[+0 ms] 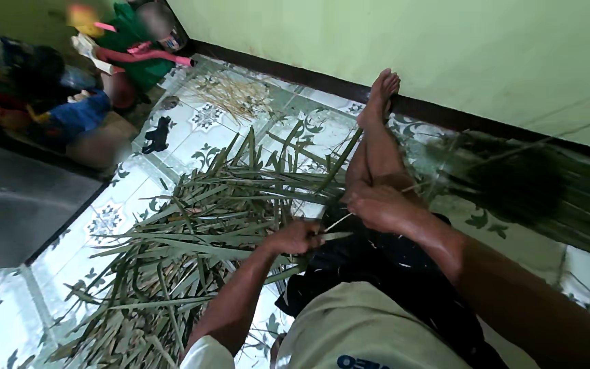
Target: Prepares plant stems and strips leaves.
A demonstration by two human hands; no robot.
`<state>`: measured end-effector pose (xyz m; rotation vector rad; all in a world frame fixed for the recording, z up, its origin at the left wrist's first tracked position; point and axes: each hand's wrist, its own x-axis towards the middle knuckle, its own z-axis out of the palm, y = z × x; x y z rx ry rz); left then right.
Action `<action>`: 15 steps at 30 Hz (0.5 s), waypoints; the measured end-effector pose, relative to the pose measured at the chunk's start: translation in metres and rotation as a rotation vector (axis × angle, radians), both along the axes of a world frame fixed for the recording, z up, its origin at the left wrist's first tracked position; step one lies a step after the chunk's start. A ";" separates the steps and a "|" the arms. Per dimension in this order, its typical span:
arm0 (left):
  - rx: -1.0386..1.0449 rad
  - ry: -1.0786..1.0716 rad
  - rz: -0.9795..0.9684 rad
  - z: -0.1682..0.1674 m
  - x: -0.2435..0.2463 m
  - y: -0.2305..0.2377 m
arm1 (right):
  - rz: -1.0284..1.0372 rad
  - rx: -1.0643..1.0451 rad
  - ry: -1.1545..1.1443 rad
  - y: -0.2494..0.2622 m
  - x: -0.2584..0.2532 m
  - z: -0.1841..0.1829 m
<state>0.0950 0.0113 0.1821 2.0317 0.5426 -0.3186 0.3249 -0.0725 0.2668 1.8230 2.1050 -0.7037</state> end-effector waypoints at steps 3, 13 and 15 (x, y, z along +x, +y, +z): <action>-0.053 -0.054 0.075 0.001 0.012 -0.005 | 0.122 0.248 0.105 0.001 -0.010 0.029; -0.340 -0.660 0.560 0.016 0.017 -0.002 | -0.420 0.463 0.771 -0.023 -0.019 -0.030; -0.343 -0.723 0.580 0.017 0.024 -0.007 | -0.456 0.327 0.896 -0.020 -0.028 -0.041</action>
